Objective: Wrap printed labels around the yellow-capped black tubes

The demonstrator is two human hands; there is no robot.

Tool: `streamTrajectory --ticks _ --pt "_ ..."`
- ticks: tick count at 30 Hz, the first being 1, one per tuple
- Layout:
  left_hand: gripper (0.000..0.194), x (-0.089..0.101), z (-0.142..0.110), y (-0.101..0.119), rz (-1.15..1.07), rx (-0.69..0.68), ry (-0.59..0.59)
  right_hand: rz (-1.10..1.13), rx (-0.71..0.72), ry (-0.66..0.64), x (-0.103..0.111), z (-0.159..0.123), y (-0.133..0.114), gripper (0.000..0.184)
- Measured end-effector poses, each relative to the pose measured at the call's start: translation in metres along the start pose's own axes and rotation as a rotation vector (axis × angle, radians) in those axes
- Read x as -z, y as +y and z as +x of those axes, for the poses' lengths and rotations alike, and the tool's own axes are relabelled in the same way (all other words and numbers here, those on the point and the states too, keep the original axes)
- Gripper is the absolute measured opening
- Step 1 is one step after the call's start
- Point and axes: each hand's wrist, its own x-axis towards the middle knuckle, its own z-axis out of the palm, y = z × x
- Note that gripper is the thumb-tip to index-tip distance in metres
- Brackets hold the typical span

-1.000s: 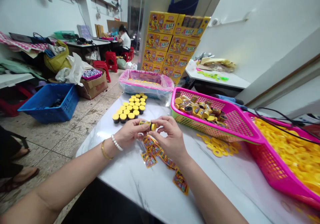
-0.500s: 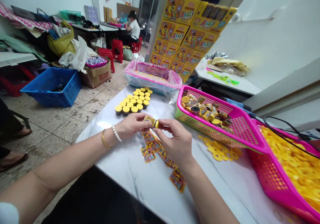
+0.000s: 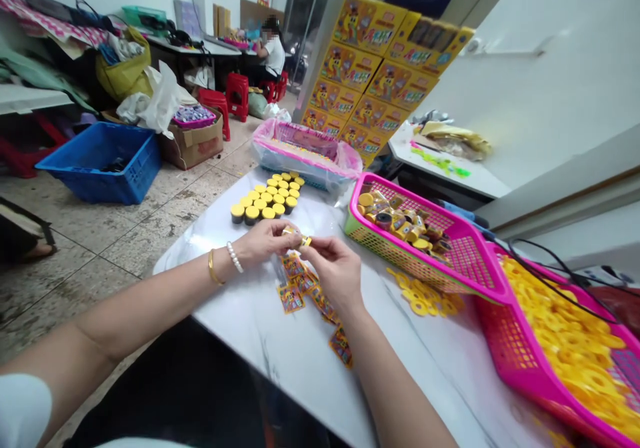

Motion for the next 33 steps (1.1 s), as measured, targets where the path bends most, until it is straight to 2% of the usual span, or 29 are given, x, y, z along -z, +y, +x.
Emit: streamTrajectory --ticks 2,7,9,13,15,16,19,21,23,27,30,33 --pt "0.055 -0.0011 0.0005 -0.0002 0.043 -0.018 0.011 0.099 -0.156 -0.029 -0.0029 0.0023 0.0014 0.039" --pt "0.059 -0.0044 0.0024 -0.0028 -0.007 0.097 0.04 0.14 -0.273 -0.15 -0.0039 0.0052 0.001 0.052" --pt "0.057 -0.0044 0.0023 -0.0046 -0.038 0.159 0.069 0.131 -0.252 -0.16 -0.0025 0.0042 0.0005 0.05" --pt "0.054 -0.0032 0.0009 -0.0058 -0.135 0.245 0.052 -0.038 -0.069 -0.082 0.0002 0.0007 0.0007 0.044" --pt "0.047 -0.0025 0.0005 -0.0048 -0.153 0.192 0.034 -0.084 -0.042 -0.019 0.001 -0.0002 0.001 0.039" --pt "0.042 -0.0021 0.0006 -0.0042 -0.135 0.131 0.021 -0.047 -0.084 0.003 0.0013 0.0 0.0011 0.038" --pt "0.026 -0.0004 0.0019 -0.0028 0.01 -0.057 -0.042 0.182 -0.316 -0.005 0.002 0.0027 0.0014 0.04" --pt "0.019 0.0004 0.0028 -0.0027 0.104 -0.116 -0.07 0.273 -0.418 -0.046 0.002 0.0052 0.0014 0.044" --pt "0.023 0.0006 0.0029 -0.0029 0.129 -0.113 -0.078 0.286 -0.442 -0.07 0.0017 0.0069 0.0008 0.047" --pt "0.054 -0.0004 0.0022 -0.0028 0.048 0.007 0.03 0.321 -0.435 -0.069 0.0015 0.0071 -0.0001 0.051" --pt "0.045 0.0003 0.0019 -0.0014 0.117 0.054 0.052 0.356 -0.453 -0.067 0.0021 0.0059 0.0019 0.048" --pt "0.035 0.0032 0.0021 0.0013 0.22 -0.021 -0.032 0.388 -0.505 -0.088 0.0027 0.0052 0.0038 0.04"
